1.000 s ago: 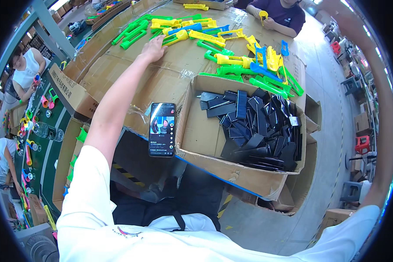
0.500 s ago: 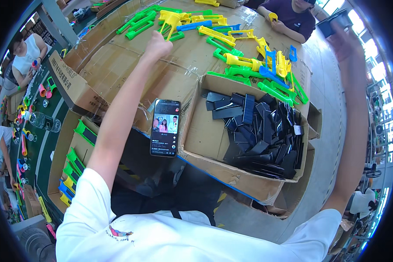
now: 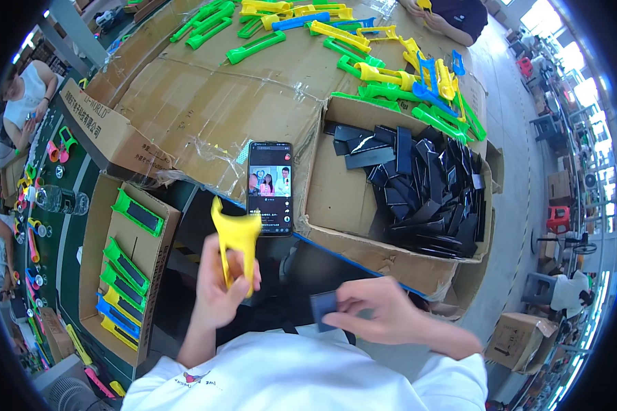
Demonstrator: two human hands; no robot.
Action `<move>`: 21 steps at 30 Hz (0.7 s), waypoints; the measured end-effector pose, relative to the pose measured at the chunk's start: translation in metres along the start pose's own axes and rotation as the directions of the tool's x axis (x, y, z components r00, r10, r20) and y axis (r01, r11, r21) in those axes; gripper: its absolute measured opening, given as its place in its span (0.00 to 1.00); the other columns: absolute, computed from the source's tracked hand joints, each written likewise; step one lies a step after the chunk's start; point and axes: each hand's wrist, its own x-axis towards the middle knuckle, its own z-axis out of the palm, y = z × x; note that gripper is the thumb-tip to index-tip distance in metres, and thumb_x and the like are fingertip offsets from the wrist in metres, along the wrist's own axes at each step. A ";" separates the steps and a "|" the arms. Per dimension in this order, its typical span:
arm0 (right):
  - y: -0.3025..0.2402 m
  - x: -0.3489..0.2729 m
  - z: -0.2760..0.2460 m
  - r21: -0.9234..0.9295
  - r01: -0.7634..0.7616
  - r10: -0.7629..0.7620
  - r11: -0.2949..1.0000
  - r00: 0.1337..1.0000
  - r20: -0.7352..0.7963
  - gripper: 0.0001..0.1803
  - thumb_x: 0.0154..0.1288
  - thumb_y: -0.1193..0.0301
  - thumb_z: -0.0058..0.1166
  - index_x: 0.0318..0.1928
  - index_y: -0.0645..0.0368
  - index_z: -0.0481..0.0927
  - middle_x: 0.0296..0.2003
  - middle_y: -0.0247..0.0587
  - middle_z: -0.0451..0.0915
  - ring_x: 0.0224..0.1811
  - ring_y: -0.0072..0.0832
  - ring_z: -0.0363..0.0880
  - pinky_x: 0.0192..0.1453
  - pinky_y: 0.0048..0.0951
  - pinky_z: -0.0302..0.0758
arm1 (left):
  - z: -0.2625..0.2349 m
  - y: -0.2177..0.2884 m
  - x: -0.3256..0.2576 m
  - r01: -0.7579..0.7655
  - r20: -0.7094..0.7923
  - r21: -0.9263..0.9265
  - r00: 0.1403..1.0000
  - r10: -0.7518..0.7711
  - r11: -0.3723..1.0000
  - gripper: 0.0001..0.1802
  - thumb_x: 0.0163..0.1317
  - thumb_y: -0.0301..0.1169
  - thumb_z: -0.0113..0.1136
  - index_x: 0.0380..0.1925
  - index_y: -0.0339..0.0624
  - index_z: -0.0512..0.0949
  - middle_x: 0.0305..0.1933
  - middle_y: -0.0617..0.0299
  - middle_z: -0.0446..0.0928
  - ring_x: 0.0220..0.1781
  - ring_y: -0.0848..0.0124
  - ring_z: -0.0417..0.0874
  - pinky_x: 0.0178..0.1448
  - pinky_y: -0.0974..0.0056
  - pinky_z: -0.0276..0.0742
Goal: The person assembles toy components by taking plastic frames and black panels from boxes, inserting each panel into a plastic frame by hand, and placing the assembled pieces into a cardboard box.
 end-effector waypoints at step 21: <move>0.157 0.146 0.163 0.204 0.008 0.029 0.979 0.984 -0.178 0.09 0.69 0.74 0.64 0.43 0.68 0.83 0.33 0.44 0.88 0.34 0.25 0.88 0.40 0.27 0.82 | -0.057 -0.171 -0.085 0.200 -0.285 -0.241 0.921 -0.266 0.950 0.26 0.79 0.26 0.51 0.73 0.42 0.60 0.49 0.62 0.82 0.47 0.78 0.83 0.54 0.71 0.76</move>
